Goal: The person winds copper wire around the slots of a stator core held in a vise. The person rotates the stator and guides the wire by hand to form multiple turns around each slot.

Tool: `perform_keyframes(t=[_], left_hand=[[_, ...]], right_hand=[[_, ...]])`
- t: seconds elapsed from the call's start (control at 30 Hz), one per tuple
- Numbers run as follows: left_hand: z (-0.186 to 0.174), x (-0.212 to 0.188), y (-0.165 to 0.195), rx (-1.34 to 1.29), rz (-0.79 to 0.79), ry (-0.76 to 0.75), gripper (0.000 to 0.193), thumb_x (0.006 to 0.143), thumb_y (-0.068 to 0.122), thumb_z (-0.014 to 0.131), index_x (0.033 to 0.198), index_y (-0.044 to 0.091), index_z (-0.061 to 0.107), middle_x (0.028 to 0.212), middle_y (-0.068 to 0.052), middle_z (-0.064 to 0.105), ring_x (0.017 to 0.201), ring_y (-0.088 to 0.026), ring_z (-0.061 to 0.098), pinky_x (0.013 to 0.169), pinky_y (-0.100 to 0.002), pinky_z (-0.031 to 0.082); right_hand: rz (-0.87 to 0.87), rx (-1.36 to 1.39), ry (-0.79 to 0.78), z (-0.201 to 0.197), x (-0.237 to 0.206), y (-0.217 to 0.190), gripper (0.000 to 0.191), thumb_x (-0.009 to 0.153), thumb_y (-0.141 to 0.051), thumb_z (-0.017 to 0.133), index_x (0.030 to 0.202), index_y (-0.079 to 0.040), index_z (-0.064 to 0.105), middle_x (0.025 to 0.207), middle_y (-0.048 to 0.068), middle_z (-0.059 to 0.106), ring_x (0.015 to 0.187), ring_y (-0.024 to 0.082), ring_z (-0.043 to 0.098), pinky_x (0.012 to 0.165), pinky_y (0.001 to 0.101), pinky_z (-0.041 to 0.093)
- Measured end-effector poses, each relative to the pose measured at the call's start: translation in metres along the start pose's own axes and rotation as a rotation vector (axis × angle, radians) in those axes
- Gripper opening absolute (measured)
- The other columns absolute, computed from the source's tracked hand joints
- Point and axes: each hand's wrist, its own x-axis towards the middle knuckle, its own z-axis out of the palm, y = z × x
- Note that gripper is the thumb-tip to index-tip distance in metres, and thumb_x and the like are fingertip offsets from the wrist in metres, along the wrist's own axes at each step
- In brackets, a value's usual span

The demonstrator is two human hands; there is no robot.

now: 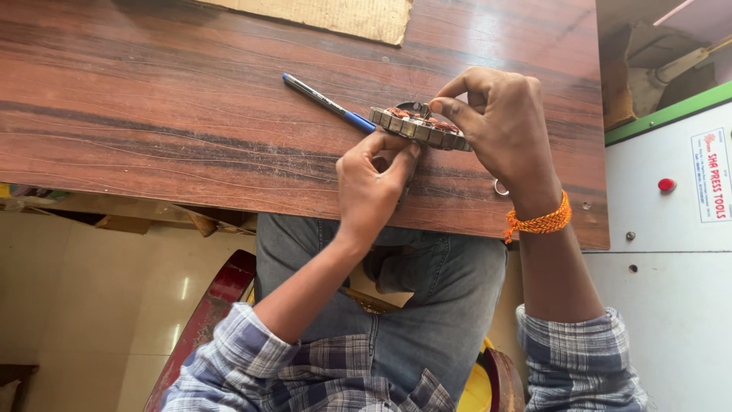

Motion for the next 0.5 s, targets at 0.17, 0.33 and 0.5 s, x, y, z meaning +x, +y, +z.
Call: perform_keyframes(t=[0.17,0.33,0.5], left_hand=[[0.008,-0.015,-0.005,0.045,0.105,0.039,0.010,0.093,0.010,0.075,0.097,0.000,0.076,0.073,0.000,0.068,0.060,-0.001,0.051,0.054,-0.020,0.040],[0.012,-0.013,-0.017,-0.084,0.042,0.049,0.009,0.098,0.009,0.072,0.099,0.000,0.074,0.076,0.004,0.069,0.066,0.002,0.055,0.058,-0.018,0.043],[0.011,-0.010,-0.012,-0.137,-0.059,0.073,0.006,0.097,0.008,0.073,0.098,0.002,0.072,0.083,0.001,0.072,0.069,-0.002,0.058,0.059,-0.020,0.045]], right_hand=[[0.030,0.035,0.075,0.002,0.000,0.016,0.008,0.096,-0.010,0.082,0.096,-0.003,0.079,0.058,0.001,0.056,0.052,0.005,0.043,0.048,0.0295,0.031],[0.016,-0.027,0.133,0.011,0.003,0.044,0.011,0.094,-0.013,0.084,0.093,-0.003,0.079,0.059,0.003,0.058,0.052,0.007,0.046,0.050,0.0306,0.034],[0.041,-0.105,0.206,0.016,0.002,0.060,0.010,0.095,-0.013,0.083,0.093,-0.004,0.079,0.067,0.002,0.067,0.055,0.004,0.056,0.048,0.0268,0.040]])
